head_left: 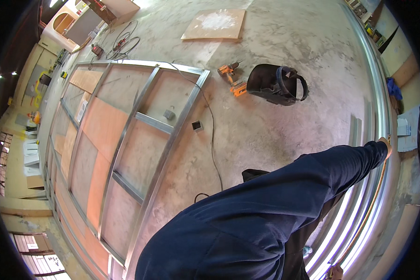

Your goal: Measuring and cutting metal beams with a square and an angle grinder.

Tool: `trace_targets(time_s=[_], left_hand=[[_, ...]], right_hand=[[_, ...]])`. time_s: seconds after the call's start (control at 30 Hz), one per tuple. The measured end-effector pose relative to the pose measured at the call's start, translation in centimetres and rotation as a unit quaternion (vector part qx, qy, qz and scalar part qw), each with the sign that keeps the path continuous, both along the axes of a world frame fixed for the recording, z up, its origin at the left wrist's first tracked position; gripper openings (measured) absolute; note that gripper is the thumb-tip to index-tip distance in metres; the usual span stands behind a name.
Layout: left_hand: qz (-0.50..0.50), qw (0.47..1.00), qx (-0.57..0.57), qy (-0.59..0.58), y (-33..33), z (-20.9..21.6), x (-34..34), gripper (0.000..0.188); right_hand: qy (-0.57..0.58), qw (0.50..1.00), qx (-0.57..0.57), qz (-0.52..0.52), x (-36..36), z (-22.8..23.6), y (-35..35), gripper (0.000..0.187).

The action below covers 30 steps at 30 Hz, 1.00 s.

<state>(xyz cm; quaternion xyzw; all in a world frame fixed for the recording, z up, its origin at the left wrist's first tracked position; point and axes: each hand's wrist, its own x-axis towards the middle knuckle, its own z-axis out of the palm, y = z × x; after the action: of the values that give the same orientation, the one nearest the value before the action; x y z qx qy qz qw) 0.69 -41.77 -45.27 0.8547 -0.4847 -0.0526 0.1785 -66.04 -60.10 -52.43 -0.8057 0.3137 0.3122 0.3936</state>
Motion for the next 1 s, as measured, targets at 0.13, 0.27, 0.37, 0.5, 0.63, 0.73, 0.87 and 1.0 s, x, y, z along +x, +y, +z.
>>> trace_targets(time_s=[0.13,0.27,0.37,0.5,0.63,0.73,0.87,1.0], left_hand=[[0.032,0.999,-0.028,0.012,2.1,0.8,0.1,0.022],[0.201,0.944,-0.124,0.228,7.5,2.7,-0.2,0.028],[0.336,0.848,-0.175,0.369,12.2,4.3,-0.1,0.035],[0.453,0.706,-0.240,0.489,16.4,4.5,1.1,0.041],[0.423,0.715,-0.295,0.473,18.4,2.0,3.3,0.037],[0.408,0.732,-0.298,0.456,18.8,0.3,4.5,0.034],[0.347,0.895,-0.121,0.254,18.2,-0.6,4.6,0.030],[0.088,0.994,0.064,-0.032,17.3,-0.8,5.0,0.022]], right_hand=[[0.087,0.984,-0.031,-0.155,1.7,2.7,1.6,0.039],[0.103,0.976,-0.096,0.168,4.7,2.8,0.4,0.053],[0.140,0.988,-0.060,-0.003,9.3,2.4,-2.1,0.055],[0.216,0.965,0.021,-0.146,16.9,2.4,-3.7,0.058],[0.070,0.993,-0.051,0.086,21.6,1.8,-3.3,0.039],[-0.076,0.934,-0.134,0.321,23.5,0.2,-3.6,0.016],[-0.247,0.752,-0.209,0.574,23.5,-0.6,-4.1,0.024],[0.066,0.997,-0.026,0.015,21.4,1.1,-3.0,0.020]])
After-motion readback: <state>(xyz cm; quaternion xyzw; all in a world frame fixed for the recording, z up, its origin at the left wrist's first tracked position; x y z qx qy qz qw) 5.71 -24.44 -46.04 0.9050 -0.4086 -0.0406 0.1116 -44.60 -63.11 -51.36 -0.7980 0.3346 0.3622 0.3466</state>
